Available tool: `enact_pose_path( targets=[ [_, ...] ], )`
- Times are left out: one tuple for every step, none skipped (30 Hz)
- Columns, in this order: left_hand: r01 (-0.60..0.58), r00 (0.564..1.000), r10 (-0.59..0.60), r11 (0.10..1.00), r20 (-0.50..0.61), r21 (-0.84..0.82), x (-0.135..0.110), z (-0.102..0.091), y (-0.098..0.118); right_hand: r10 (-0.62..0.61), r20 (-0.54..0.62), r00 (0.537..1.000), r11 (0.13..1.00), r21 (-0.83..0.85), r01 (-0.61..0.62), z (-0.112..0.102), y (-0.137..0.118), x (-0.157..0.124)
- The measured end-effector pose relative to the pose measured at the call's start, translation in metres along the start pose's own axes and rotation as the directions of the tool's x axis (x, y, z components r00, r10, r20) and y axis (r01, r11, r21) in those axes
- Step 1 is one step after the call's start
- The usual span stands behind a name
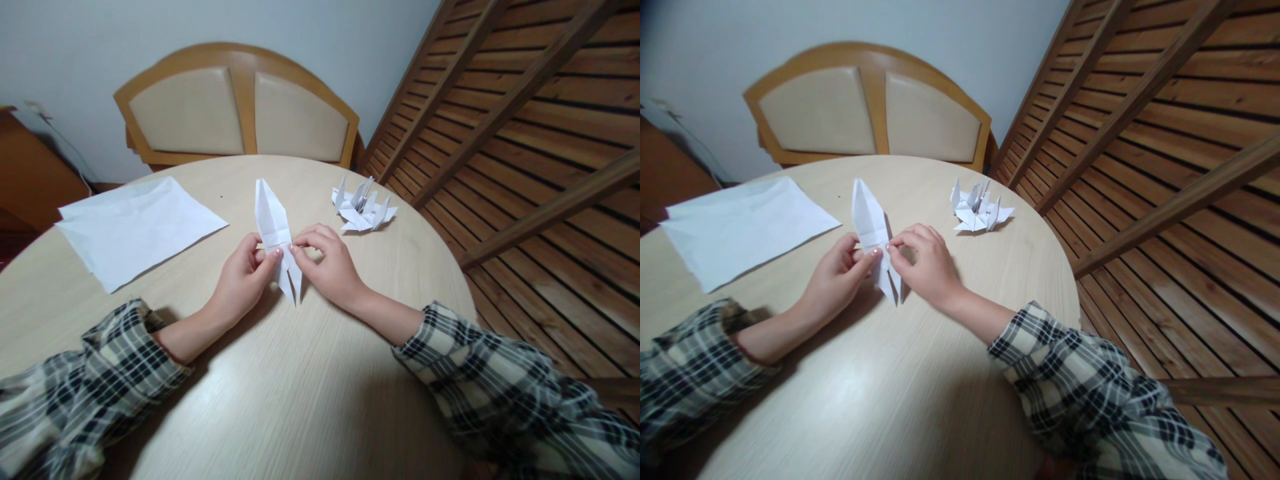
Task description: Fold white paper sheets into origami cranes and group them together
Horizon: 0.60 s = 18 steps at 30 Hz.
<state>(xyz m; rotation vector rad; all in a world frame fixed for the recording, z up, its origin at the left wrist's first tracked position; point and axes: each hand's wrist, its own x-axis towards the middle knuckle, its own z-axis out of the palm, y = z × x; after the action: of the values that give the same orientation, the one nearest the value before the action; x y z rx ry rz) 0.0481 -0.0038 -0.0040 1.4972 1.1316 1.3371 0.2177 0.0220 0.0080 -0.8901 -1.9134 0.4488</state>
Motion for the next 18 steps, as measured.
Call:
enact_pose_path(
  targets=[
    [-0.004,1.000,0.004,1.000,0.007,-0.003,0.001,0.000,0.000,0.041,-0.001,0.999,0.998,0.049,-0.041,0.001,0.003,0.001],
    [-0.003,1.000,0.003,1.000,0.018,-0.005,0.001,-0.001,0.000,0.091,0.007,0.996,0.992,0.092,-0.091,0.001,0.006,0.001],
    [0.004,0.999,-0.003,1.000,0.034,-0.010,0.002,-0.001,0.000,0.142,0.025,0.989,0.981,0.130,-0.144,0.002,0.009,0.001],
    [0.015,0.999,-0.014,1.000,0.050,-0.019,0.002,-0.002,0.000,0.183,0.044,0.982,0.969,0.161,-0.187,0.002,0.012,0.002],
    [0.027,0.998,-0.025,0.999,0.065,-0.031,0.002,-0.003,0.000,0.213,0.064,0.975,0.958,0.180,-0.221,0.003,0.015,0.002],
    [0.038,0.996,-0.035,0.998,0.076,-0.042,0.002,-0.003,0.000,0.235,0.078,0.969,0.950,0.193,-0.246,0.003,0.017,0.002],
    [0.047,0.996,-0.043,0.998,0.082,-0.049,0.002,-0.004,0.000,0.249,0.088,0.964,0.945,0.198,-0.262,0.003,0.019,0.002],
    [0.054,0.995,-0.049,0.997,0.083,-0.053,0.003,-0.005,0.000,0.260,0.095,0.961,0.941,0.199,-0.274,0.004,0.021,0.002],
    [0.059,0.995,-0.055,0.997,0.082,-0.055,0.003,-0.006,0.000,0.270,0.103,0.957,0.936,0.203,-0.286,0.004,0.022,0.002],
    [0.064,0.995,-0.059,0.996,0.079,-0.057,0.003,-0.007,0.000,0.282,0.115,0.952,0.929,0.214,-0.301,0.004,0.023,0.002],
    [0.071,0.995,-0.066,0.996,0.077,-0.063,0.003,-0.007,-0.001,0.296,0.132,0.946,0.918,0.235,-0.320,0.005,0.024,0.002],
    [0.081,0.994,-0.076,0.994,0.074,-0.076,0.004,-0.007,-0.001,0.309,0.154,0.939,0.903,0.264,-0.340,0.005,0.024,0.002],
    [0.096,0.993,-0.089,0.991,0.074,-0.097,0.004,-0.007,-0.002,0.318,0.179,0.931,0.885,0.297,-0.359,0.006,0.024,0.002],
    [0.115,0.991,-0.106,0.986,0.077,-0.121,0.005,-0.007,-0.002,0.318,0.208,0.925,0.869,0.327,-0.372,0.006,0.024,0.002],
    [0.137,0.988,-0.126,0.980,0.085,-0.143,0.005,-0.007,-0.002,0.309,0.239,0.921,0.857,0.350,-0.378,0.007,0.024,0.002],
    [0.158,0.985,-0.145,0.975,0.093,-0.158,0.005,-0.007,-0.003,0.293,0.269,0.917,0.851,0.365,-0.378,0.007,0.024,0.002],
    [0.177,0.981,-0.162,0.971,0.103,-0.163,0.006,-0.007,-0.003,0.272,0.300,0.914,0.846,0.378,-0.376,0.007,0.024,0.001],
    [0.192,0.978,-0.175,0.969,0.113,-0.156,0.006,-0.007,-0.003,0.254,0.327,0.910,0.840,0.392,-0.375,0.007,0.024,0.001]
  ],
)
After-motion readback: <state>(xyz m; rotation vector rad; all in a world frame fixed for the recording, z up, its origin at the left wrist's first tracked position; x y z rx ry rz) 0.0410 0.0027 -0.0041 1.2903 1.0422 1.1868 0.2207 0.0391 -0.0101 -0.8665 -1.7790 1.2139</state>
